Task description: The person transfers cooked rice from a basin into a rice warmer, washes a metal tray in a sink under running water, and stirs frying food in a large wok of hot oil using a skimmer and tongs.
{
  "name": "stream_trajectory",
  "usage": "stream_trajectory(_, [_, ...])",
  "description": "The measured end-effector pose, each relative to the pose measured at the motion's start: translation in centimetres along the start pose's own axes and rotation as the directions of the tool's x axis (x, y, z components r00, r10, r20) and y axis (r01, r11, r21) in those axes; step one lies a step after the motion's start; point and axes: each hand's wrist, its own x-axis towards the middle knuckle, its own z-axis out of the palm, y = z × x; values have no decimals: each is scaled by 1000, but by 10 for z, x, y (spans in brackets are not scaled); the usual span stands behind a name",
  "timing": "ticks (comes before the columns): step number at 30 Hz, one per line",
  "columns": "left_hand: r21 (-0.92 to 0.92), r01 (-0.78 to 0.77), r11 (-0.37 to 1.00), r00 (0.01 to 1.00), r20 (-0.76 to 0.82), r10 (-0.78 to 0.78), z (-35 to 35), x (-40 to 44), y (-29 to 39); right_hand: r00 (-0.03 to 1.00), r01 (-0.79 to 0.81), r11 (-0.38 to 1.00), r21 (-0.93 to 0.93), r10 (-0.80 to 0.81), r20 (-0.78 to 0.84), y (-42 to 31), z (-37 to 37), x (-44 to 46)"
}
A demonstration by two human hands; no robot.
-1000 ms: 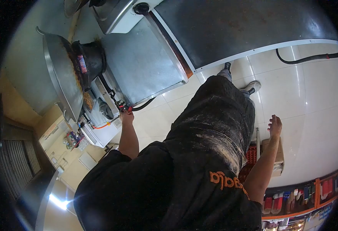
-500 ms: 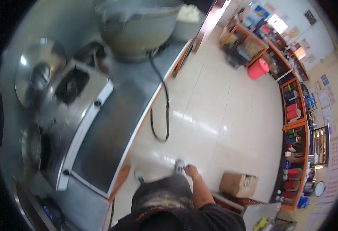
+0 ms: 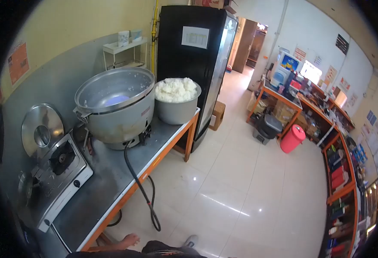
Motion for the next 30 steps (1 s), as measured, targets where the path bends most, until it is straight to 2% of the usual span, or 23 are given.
stream_trajectory(1, [109,-189,976,979,-54,195,9,26,24,993,115,986,-118,-119,-23,15,-31,18])
stream_trajectory(2, [239,-350,906,918,-105,382,19,51,49,962,247,934,-259,-268,-47,28,-59,37])
stream_trajectory(4, [162,-443,882,846,-250,471,28,-20,199,836,423,747,-512,-540,-97,49,-110,88])
stream_trajectory(6, [90,-544,835,788,-287,544,26,-4,270,688,453,653,-606,-689,-228,58,-161,158])
stream_trajectory(7, [176,-630,756,684,-333,648,22,-6,310,913,258,960,-111,-280,-297,9,-200,191])
stream_trajectory(8, [271,-698,662,562,-365,742,13,-7,354,934,-52,907,418,192,-301,-75,-256,196])
stream_trajectory(9, [194,-759,622,523,-387,759,3,-2,395,931,138,937,321,-12,-365,-162,-316,182])
stream_trajectory(10, [114,-816,567,480,-413,774,-8,5,438,898,254,906,338,-91,-431,-206,-346,233])
stream_trajectory(11, [147,-851,505,407,-424,809,-24,5,487,879,371,803,466,-141,-456,-295,-390,221])
stream_trajectory(12, [176,-881,440,331,-437,836,-41,6,534,811,506,776,376,-280,-514,-358,-422,241])
stream_trajectory(13, [118,-898,425,322,-483,815,-58,33,575,679,632,739,235,-381,-627,-403,-442,299])
stream_trajectory(14, [-80,-899,431,416,-468,780,-74,-10,642,721,654,688,313,-442,-534,-486,-480,263])
stream_trajectory(15, [-26,-925,378,330,-545,771,-98,13,695,476,825,556,97,-593,-650,-547,-506,262])
stream_trajectory(16, [-65,-918,390,355,-572,739,-122,0,751,536,800,581,151,-578,-616,-607,-538,260])
stream_trajectory(17, [65,-955,289,185,-630,754,-151,9,806,474,841,522,138,-590,-654,-669,-570,228])
stream_trajectory(18, [56,-995,81,15,-724,689,-181,18,870,343,897,438,63,-597,-725,-714,-601,253])
stream_trajectory(19, [-29,-1000,6,26,-765,644,-212,20,922,283,926,374,51,-599,-749,-760,-633,252])
stream_trajectory(21, [-42,-999,14,43,-848,529,-275,57,1012,169,976,213,52,-579,-798,-839,-686,265])
stream_trajectory(22, [47,-981,186,62,-840,538,-305,71,1037,99,979,204,-10,-517,-851,-872,-702,268])
stream_trajectory(24, [216,-840,498,104,-837,538,-365,100,1077,-55,972,191,-134,-370,-927,-937,-720,269])
stream_trajectory(27, [146,-806,574,-23,-976,217,-449,188,1120,-313,854,321,-410,-315,-896,-1007,-723,311])
stream_trajectory(29, [99,-829,551,-46,-993,108,-507,229,1150,-359,767,465,-442,-260,-896,-1032,-724,311])
stream_trajectory(30, [114,-840,531,-100,-993,55,-530,236,1167,-349,764,493,-417,-227,-909,-1041,-732,318])
